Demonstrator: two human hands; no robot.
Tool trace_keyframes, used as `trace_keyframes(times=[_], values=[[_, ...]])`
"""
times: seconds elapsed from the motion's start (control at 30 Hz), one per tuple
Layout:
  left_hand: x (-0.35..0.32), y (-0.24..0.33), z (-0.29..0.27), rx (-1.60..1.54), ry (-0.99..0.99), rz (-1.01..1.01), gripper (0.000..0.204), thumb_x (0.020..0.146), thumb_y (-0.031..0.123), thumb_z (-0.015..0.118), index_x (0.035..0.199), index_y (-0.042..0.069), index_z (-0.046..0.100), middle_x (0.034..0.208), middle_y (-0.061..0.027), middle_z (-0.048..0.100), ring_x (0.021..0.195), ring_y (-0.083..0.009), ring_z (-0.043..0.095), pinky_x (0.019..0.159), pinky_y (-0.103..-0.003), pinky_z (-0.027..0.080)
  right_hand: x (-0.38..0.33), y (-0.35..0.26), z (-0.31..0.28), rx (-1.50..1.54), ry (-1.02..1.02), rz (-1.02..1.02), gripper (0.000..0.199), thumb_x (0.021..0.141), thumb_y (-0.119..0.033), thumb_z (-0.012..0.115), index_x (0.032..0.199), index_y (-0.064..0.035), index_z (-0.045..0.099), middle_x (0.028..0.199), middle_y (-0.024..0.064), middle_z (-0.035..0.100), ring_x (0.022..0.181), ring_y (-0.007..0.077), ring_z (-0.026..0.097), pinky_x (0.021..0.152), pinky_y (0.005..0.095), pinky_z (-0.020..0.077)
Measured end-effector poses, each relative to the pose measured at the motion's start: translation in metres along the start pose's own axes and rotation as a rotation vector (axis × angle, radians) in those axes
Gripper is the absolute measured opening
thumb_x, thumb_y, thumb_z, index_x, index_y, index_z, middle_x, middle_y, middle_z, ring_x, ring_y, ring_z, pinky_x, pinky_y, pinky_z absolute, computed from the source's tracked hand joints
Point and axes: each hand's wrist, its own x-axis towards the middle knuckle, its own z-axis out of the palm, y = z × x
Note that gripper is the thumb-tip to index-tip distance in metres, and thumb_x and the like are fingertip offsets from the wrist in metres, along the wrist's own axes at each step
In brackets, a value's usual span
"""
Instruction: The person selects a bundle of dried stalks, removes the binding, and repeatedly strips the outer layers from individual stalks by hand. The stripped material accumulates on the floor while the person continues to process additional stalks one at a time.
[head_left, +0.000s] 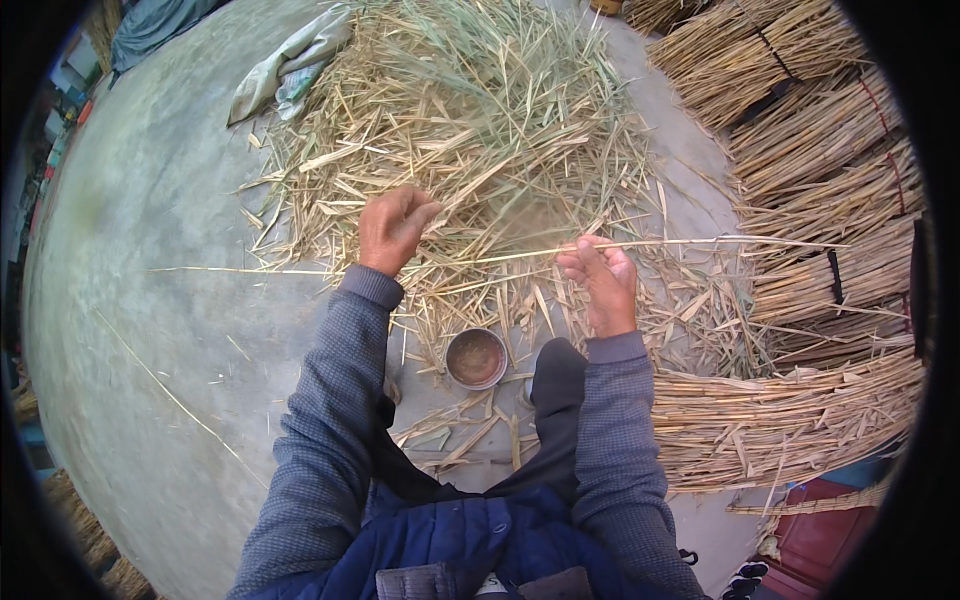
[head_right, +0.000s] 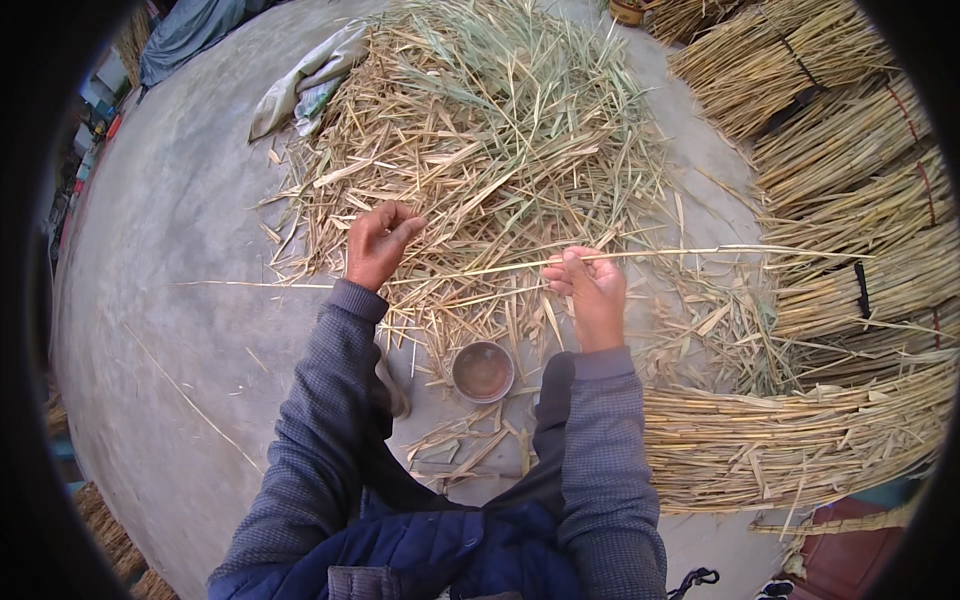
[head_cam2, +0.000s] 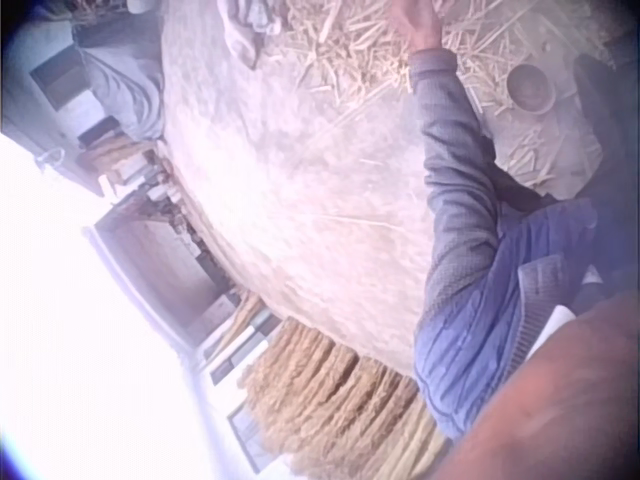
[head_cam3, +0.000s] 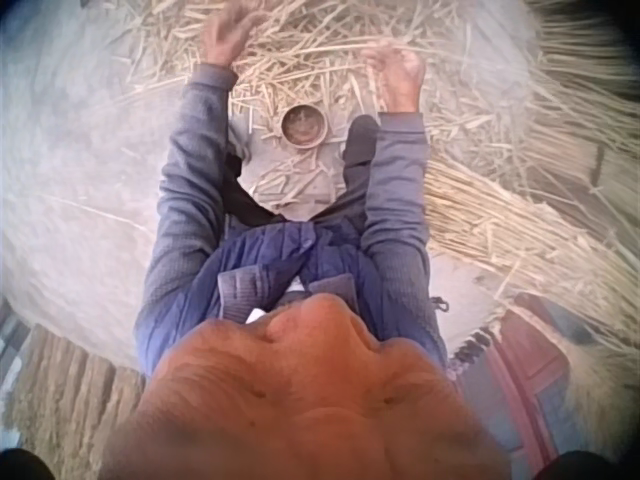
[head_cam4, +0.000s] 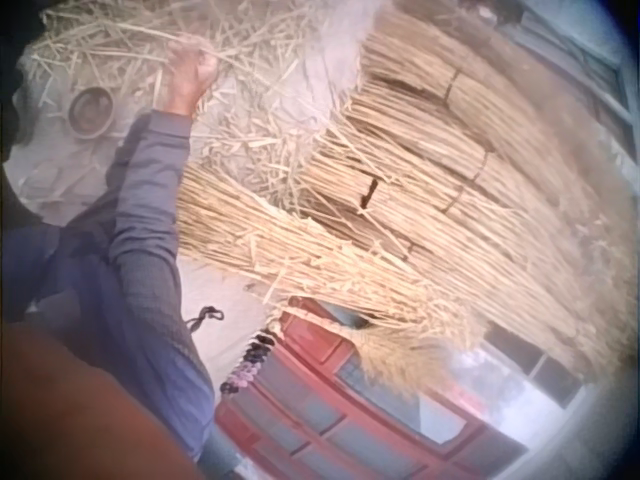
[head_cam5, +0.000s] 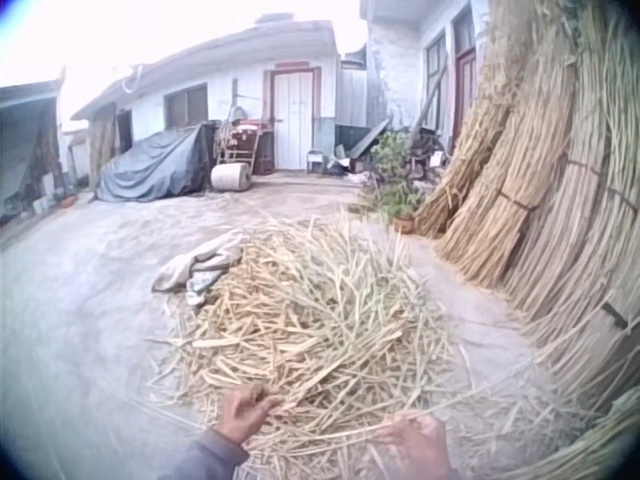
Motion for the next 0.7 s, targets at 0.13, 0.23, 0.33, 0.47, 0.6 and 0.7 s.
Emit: trace_keyframes(times=[0.13,0.23,0.33,0.47,0.6,0.7], values=[[-0.003,0.011,0.001,0.503,0.002,0.318,0.028,0.081,0.033,0.073,0.093,0.008,0.069,0.081,-0.009,0.067,0.079,-0.0275,0.059,0.076,-0.041,0.04,0.0,0.001,0.003,0.047,0.002,0.023,0.029,0.096,-0.017,0.064,0.113,0.0037,0.054,0.096,0.0135,0.068,0.08,0.018,0.07,0.067,0.0238,0.0561],[-0.013,0.034,0.022,0.174,-0.119,0.427,0.028,0.084,0.033,0.072,0.094,0.007,0.069,0.082,-0.0078,0.067,0.08,-0.0267,0.061,0.074,-0.04,0.042,0.002,0.002,0.01,0.09,0.015,0.028,0.029,0.096,-0.018,0.065,0.112,0.0035,0.054,0.096,0.0134,0.068,0.081,0.0179,0.07,0.067,0.0238,0.0563],[-0.019,0.051,0.038,0.049,-0.244,0.461,0.023,0.082,0.029,0.074,0.091,0.008,0.07,0.076,-0.005,0.066,0.074,-0.0248,0.061,0.071,-0.038,0.042,0.004,0.003,0.014,0.106,0.018,0.03,0.03,0.095,-0.018,0.065,0.112,0.0031,0.054,0.096,0.0133,0.068,0.081,0.0176,0.07,0.067,0.0237,0.0564],[-0.011,0.057,0.034,0.141,-0.224,0.524,0.013,0.079,0.021,0.074,0.083,0.011,0.067,0.069,-0.0027,0.064,0.069,-0.0222,0.06,0.066,-0.036,0.04,0.008,0.002,0.003,0.149,0.02,0.02,0.03,0.094,-0.018,0.066,0.112,0.0026,0.054,0.096,0.013,0.068,0.081,0.0177,0.07,0.068,0.0239,0.0566],[-0.006,0.056,0.014,0.405,-0.167,0.565,0.014,0.077,0.021,0.073,0.075,0.013,0.061,0.067,-0.0022,0.063,0.066,-0.0213,0.059,0.067,-0.036,0.037,0.016,-0.001,-0.02,0.276,0.14,0.034,0.026,0.094,-0.016,0.067,0.109,0.002,0.056,0.096,0.0125,0.068,0.082,0.018,0.07,0.068,0.0239,0.057],[-0.005,0.042,-0.002,0.507,-0.151,0.525,0.014,0.079,0.022,0.071,0.075,0.014,0.061,0.063,-0.0021,0.061,0.065,-0.0219,0.059,0.069,-0.038,0.036,0.017,0.003,-0.025,0.3,0.105,0.052,0.025,0.093,-0.015,0.068,0.108,0.0019,0.058,0.098,0.0134,0.069,0.084,0.0182,0.07,0.072,0.0258,0.0573]])
